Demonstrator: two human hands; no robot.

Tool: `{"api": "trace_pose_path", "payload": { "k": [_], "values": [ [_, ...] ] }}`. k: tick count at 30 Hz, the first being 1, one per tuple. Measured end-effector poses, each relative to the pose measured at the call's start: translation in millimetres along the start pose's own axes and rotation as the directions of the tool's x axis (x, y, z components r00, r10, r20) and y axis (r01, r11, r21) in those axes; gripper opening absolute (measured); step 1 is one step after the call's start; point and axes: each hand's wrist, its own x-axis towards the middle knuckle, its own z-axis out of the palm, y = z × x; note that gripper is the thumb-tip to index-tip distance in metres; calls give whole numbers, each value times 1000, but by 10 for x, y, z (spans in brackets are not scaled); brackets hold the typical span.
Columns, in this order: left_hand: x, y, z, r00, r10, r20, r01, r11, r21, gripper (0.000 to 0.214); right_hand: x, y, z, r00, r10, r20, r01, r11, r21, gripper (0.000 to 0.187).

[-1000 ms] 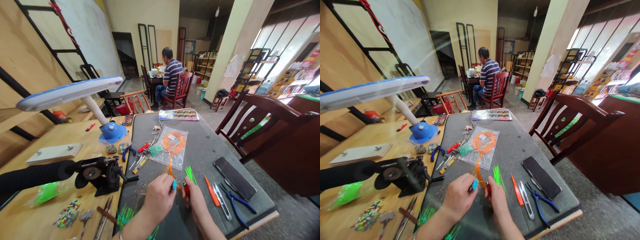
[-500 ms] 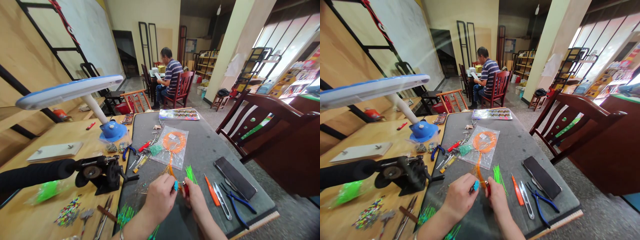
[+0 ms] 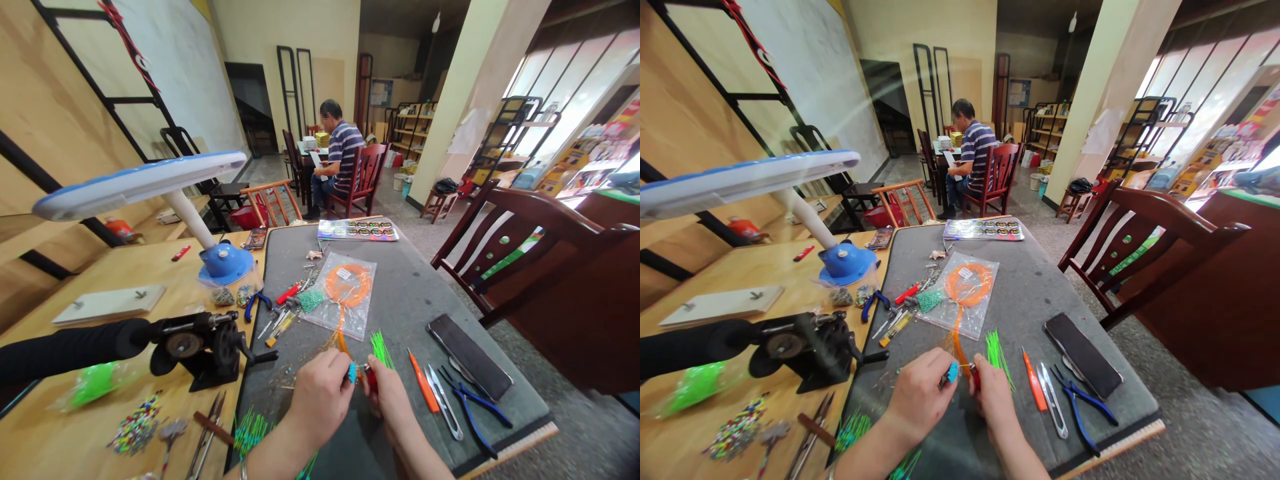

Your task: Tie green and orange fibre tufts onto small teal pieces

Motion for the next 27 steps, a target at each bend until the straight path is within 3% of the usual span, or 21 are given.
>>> {"api": "trace_pose_path", "payload": {
  "k": [6,9,11,13,15,17,19,21,24,25,27],
  "values": [
    [1,-5,2,1000,-7,-1,7,1000,-6,17,-34,-31,-9,999,40,-37,-41,999,-29,60],
    [4,-17,9,1000,-25,-3,25,1000,-15,17,-26,-135,-163,977,-168,-129,139,969,-203,58],
    [7,-22,14,999,-35,-1,35,999,-26,16,26,-226,-332,909,-373,-187,259,856,-448,53],
    [11,-22,14,999,-49,-2,48,998,-41,17,124,-300,-513,832,-506,-226,204,658,-725,49],
    [16,-14,6,998,-69,4,69,995,-67,18,248,-337,-663,763,-619,-183,141,437,-889,43],
    [24,-4,-10,995,-98,24,100,989,-106,18,357,-340,-754,733,-666,-140,56,264,-963,36],
    [35,2,-27,988,-139,59,147,975,-164,18,412,-327,-775,729,-675,-114,10,178,-984,29],
    [52,0,-39,975,-198,103,218,942,-255,17,388,-316,-733,709,-699,-95,68,201,-977,25],
    [90,-12,-33,940,-287,182,339,837,-430,14,231,-296,-576,683,-727,-72,363,423,-830,24],
    [103,-16,-27,927,-311,208,374,794,-480,12,164,-283,-505,704,-706,-70,461,530,-712,23],
    [127,-19,-12,903,-349,250,429,716,-550,11,41,-246,-352,817,-573,-64,498,758,-421,25]
  ]
}}
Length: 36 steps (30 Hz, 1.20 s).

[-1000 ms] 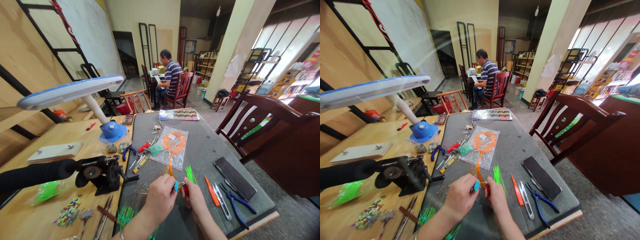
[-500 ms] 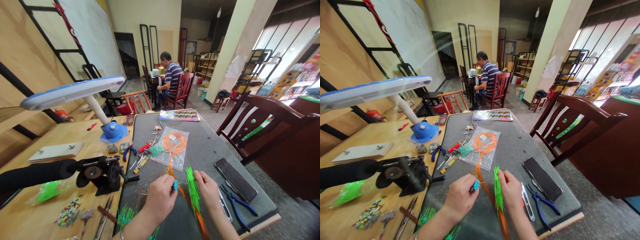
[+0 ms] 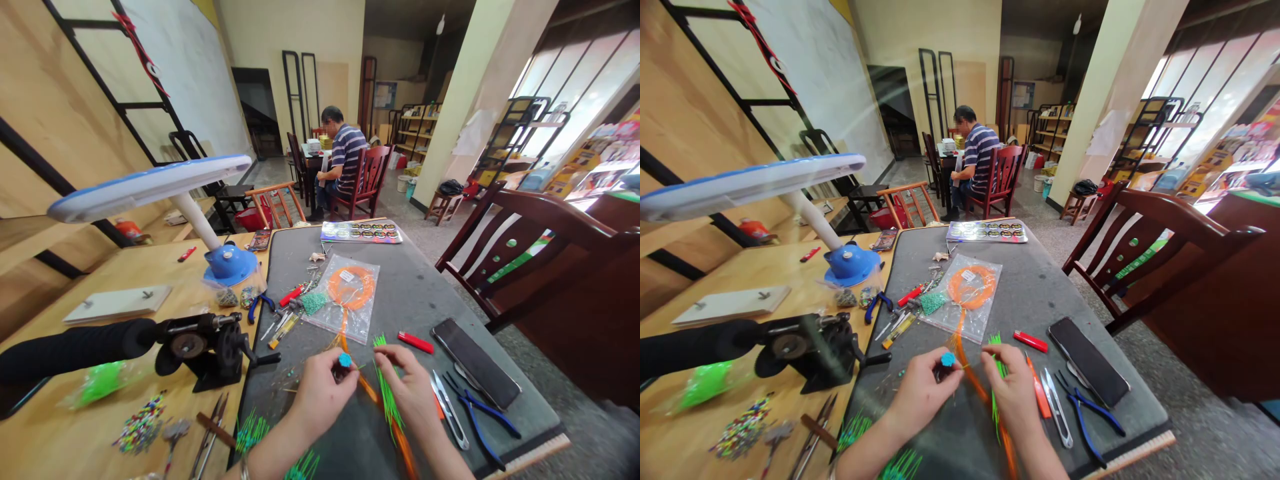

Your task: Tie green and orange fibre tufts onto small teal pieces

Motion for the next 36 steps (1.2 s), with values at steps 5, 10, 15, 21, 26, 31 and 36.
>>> {"api": "trace_pose_path", "payload": {
  "k": [5,10,15,21,26,31,36],
  "values": [
    [15,8,20,998,-52,25,55,991,-122,9,-163,-143,237,972,200,124,-230,916,328,30],
    [18,5,17,996,-59,72,74,971,-229,9,-107,-185,219,976,189,110,-214,924,316,30],
    [38,-1,23,987,-88,134,135,908,-397,12,-43,-213,119,957,247,150,-285,891,353,32],
    [51,-18,71,949,-266,170,314,755,-576,22,-119,-176,180,903,386,188,-422,717,555,45],
    [49,-5,96,935,-314,167,343,677,-651,29,-217,-98,385,881,425,206,-441,585,680,35],
    [35,20,110,909,-343,237,410,628,-662,33,-197,-138,453,866,443,230,-454,506,734,28],
    [52,-26,121,884,-336,324,466,596,-653,31,-147,-194,356,868,432,245,-463,526,713,27]
  ]
}}
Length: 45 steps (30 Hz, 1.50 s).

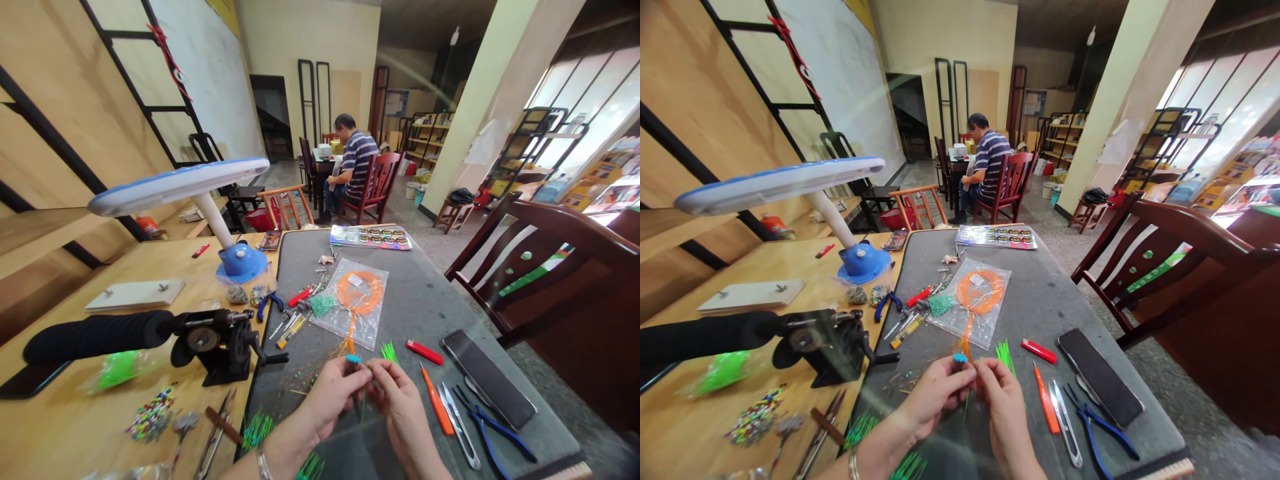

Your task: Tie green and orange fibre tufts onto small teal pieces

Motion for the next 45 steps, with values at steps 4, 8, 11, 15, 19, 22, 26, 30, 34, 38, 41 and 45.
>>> {"api": "trace_pose_path", "payload": {
  "k": [4,8,11,15,19,22,26,30,34,38,41,45],
  "values": [
    [38,2,-38,999,-40,12,41,995,-93,25,28,-64,-50,998,-49,-32,46,996,-78,30],
    [52,-27,-53,999,23,27,-23,1000,1,16,82,-41,-71,998,7,66,7,976,-216,35],
    [61,-75,-62,995,95,9,-95,984,152,15,130,15,-68,993,3,116,26,968,-251,38],
    [61,-104,-76,979,200,34,-201,931,304,14,162,64,-38,989,-1,147,42,961,-274,39],
    [40,-87,-78,952,298,69,-299,854,426,17,146,63,1,991,-1,133,41,954,-298,41],
    [42,-91,-78,945,321,68,-316,837,446,16,128,62,6,992,-20,121,57,948,-314,41],
    [65,-99,-62,970,243,15,-235,920,314,18,109,82,-8,996,-24,91,50,952,-302,43],
    [68,-65,-35,993,121,2,-121,983,137,29,92,90,-10,998,-22,61,37,962,-271,44],
    [79,-47,-44,1000,27,0,-27,999,-36,39,56,82,-8,997,-56,58,68,971,-230,47],
    [114,-83,-70,999,-32,30,35,991,-128,41,2,103,1,991,-117,65,129,963,-237,51],
    [134,-115,-77,999,-21,30,25,991,-133,40,-33,132,10,987,-138,82,155,956,-249,51],
    [140,-129,-75,1000,-15,21,17,992,-124,39,-47,157,16,987,-124,98,145,959,-243,53]
  ]
}}
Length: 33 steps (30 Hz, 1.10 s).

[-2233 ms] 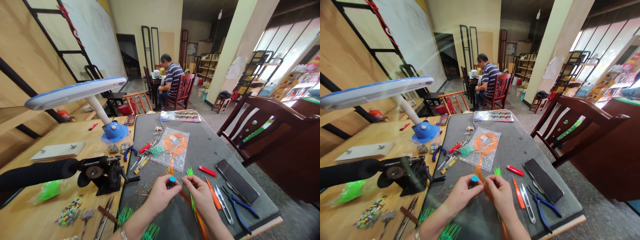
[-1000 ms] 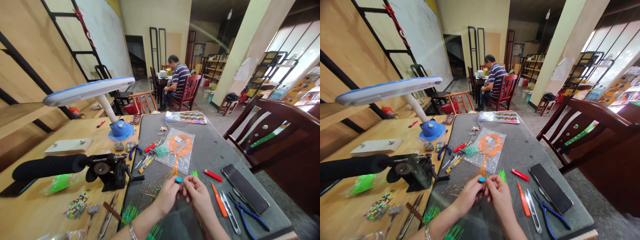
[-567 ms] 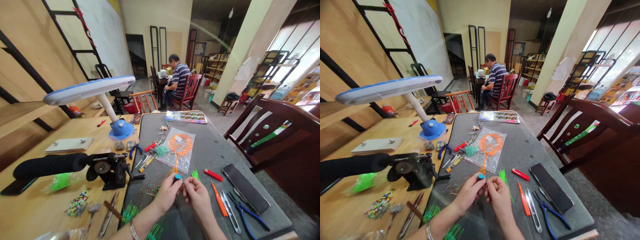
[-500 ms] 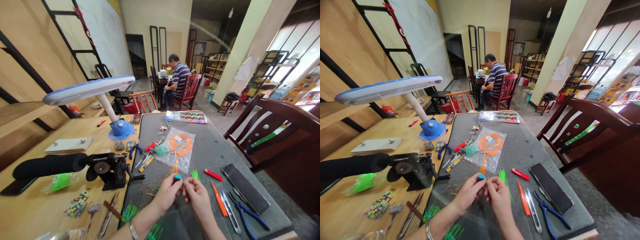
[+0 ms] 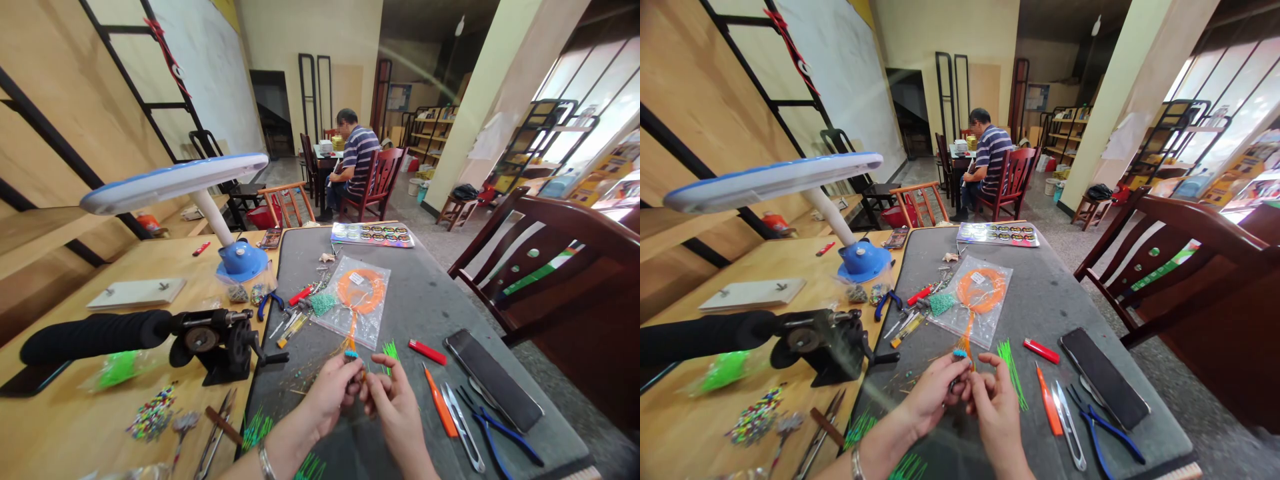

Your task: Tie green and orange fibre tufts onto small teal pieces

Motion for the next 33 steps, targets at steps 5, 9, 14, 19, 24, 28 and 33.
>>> {"api": "trace_pose_path", "payload": {
  "k": [5,9,14,19,24,28,33],
  "values": [
    [3,-7,1,1000,25,-11,-24,999,37,38,15,10,7,1000,16,13,-16,1000,22,53],
    [2,-33,1,999,45,8,-45,997,60,38,19,9,10,1000,15,15,-15,1000,21,53],
    [-10,-32,23,999,44,14,-45,998,38,39,18,10,19,1000,23,5,-23,999,33,55],
    [-41,17,65,999,51,14,-52,997,57,39,16,9,20,1000,21,-4,-21,999,26,54],
    [-54,5,88,994,88,66,-93,993,72,37,30,-15,5,1000,21,-21,-20,1000,24,54],
    [-33,-48,75,983,163,88,-170,982,77,34,44,-27,0,999,26,-33,-25,999,25,55],
    [-13,-56,59,966,251,70,-258,957,130,32,36,-40,0,999,23,-32,-23,1000,13,54]
  ]
}}
